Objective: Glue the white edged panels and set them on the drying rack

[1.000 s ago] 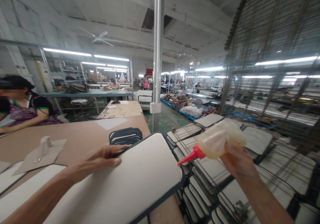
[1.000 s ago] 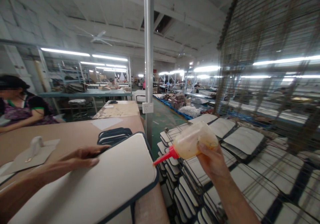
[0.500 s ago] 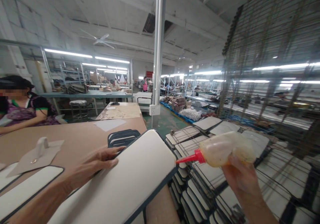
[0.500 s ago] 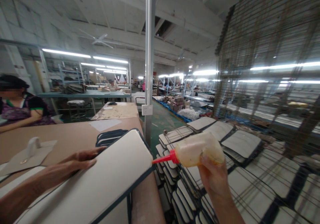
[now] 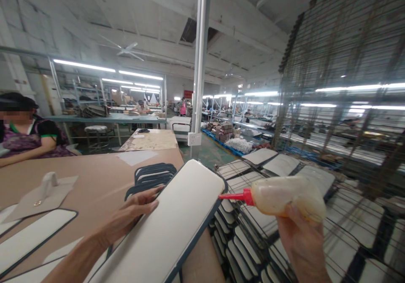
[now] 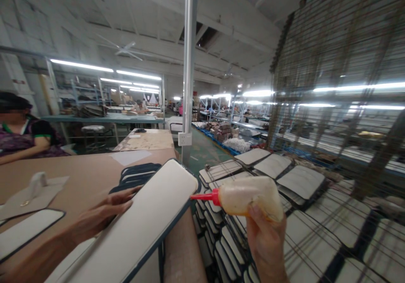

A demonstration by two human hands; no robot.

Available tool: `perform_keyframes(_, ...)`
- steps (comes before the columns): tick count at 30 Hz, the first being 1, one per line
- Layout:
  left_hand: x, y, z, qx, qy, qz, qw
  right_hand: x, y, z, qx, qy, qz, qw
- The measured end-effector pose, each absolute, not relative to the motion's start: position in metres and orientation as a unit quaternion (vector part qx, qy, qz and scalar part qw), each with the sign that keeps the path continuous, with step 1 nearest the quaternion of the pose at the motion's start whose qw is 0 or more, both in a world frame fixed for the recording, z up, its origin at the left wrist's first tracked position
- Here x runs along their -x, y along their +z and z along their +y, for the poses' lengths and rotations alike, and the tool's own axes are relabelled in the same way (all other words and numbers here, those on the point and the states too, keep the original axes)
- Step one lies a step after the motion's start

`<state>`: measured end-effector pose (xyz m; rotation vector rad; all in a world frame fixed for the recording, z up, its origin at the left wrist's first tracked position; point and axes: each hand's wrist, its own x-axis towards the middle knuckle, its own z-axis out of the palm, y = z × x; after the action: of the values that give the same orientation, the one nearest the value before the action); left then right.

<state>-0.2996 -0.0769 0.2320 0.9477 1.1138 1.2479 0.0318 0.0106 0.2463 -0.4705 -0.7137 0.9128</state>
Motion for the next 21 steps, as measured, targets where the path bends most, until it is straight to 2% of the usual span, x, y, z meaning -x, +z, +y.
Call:
perform_keyframes(7,0.295,0.22,-0.068,-0.405,0.543,0.455,0.579,-0.028,0.243,0.0,0.223,0.424,-0.336,0.811)
perform_keyframes(21,0.279,0.225,-0.057,-0.382,0.559,0.438,0.591,-0.027,0.234,-0.018,0.232,0.426,-0.375,0.79)
